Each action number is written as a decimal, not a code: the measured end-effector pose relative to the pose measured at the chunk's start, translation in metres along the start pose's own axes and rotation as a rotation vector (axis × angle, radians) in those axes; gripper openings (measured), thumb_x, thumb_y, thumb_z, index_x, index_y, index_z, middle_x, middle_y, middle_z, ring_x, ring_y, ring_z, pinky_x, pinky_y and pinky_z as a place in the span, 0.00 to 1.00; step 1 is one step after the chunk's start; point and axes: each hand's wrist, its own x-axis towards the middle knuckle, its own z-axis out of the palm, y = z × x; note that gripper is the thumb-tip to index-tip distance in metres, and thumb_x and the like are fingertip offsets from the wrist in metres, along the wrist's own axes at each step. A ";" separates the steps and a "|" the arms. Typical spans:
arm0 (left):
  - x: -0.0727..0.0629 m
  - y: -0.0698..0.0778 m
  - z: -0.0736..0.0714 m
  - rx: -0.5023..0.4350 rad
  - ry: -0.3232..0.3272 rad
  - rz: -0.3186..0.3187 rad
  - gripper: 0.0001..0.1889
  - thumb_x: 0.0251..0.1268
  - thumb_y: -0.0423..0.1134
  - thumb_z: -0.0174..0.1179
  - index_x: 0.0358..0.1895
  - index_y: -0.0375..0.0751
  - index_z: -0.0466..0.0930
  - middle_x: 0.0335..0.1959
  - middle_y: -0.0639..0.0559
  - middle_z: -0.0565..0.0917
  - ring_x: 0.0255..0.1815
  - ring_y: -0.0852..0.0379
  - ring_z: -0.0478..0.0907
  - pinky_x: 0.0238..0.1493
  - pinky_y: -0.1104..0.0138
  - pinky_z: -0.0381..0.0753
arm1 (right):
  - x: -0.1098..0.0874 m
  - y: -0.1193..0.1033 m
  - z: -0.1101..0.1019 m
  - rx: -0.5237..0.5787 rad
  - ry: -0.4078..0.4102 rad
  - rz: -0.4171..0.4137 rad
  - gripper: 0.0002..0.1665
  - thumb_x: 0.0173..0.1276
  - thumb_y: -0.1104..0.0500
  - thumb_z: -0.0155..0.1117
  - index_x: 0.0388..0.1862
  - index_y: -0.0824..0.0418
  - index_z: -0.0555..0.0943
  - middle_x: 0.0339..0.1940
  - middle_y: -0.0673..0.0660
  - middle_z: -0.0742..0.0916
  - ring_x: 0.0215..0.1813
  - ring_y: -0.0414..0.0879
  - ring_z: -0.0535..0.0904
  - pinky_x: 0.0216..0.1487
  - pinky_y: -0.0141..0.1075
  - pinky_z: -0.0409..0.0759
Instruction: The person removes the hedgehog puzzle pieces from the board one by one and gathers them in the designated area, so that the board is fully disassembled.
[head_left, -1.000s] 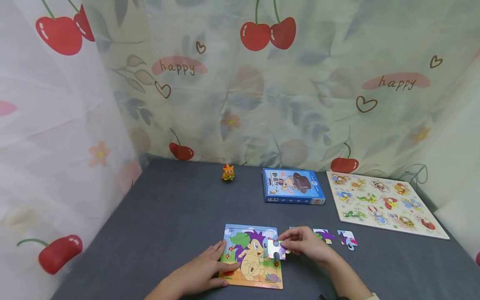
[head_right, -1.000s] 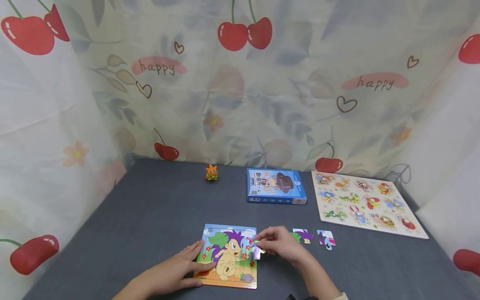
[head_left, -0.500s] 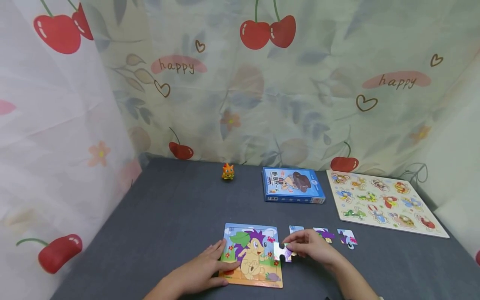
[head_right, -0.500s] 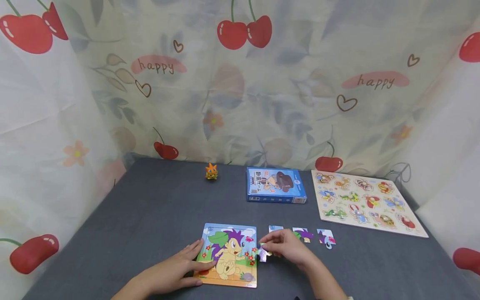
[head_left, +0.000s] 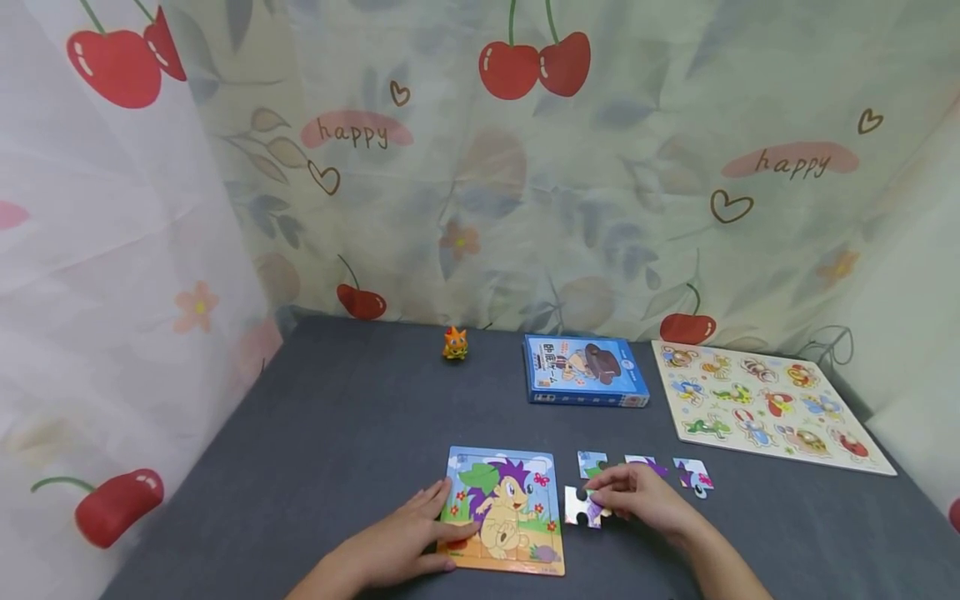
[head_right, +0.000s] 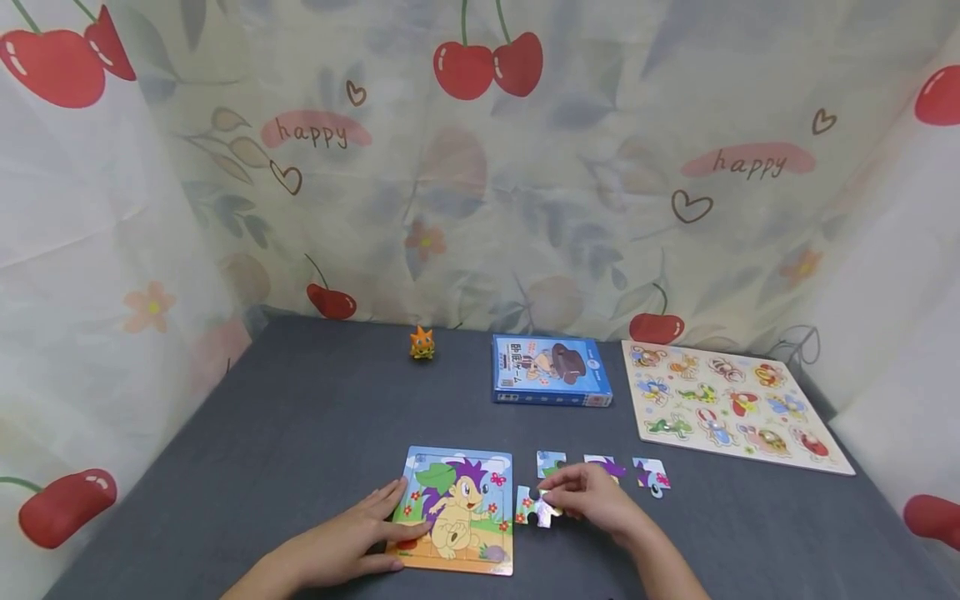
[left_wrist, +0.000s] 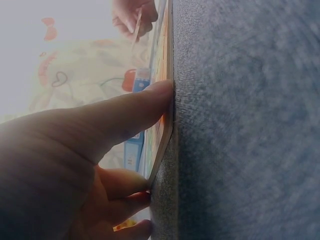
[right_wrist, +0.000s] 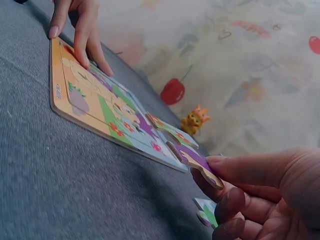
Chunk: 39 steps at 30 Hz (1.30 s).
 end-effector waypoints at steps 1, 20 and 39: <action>0.000 0.000 0.000 -0.003 -0.002 -0.001 0.24 0.63 0.56 0.55 0.63 0.72 0.66 0.75 0.40 0.51 0.75 0.40 0.48 0.69 0.46 0.54 | -0.001 0.001 -0.001 -0.004 0.006 0.004 0.21 0.65 0.55 0.62 0.47 0.72 0.80 0.28 0.49 0.83 0.24 0.37 0.70 0.25 0.29 0.70; 0.000 -0.002 0.002 -0.018 0.007 0.009 0.24 0.63 0.57 0.54 0.63 0.73 0.66 0.75 0.41 0.50 0.74 0.39 0.48 0.69 0.46 0.54 | -0.014 0.012 -0.013 -0.020 0.051 0.031 0.19 0.64 0.57 0.62 0.45 0.73 0.79 0.28 0.49 0.84 0.23 0.36 0.72 0.22 0.28 0.70; -0.001 -0.004 0.001 -0.037 0.012 0.011 0.24 0.63 0.57 0.54 0.63 0.73 0.66 0.75 0.41 0.50 0.74 0.38 0.48 0.69 0.44 0.53 | -0.022 0.018 -0.004 -0.266 0.099 -0.148 0.24 0.49 0.58 0.75 0.43 0.68 0.79 0.33 0.55 0.79 0.24 0.33 0.69 0.23 0.28 0.70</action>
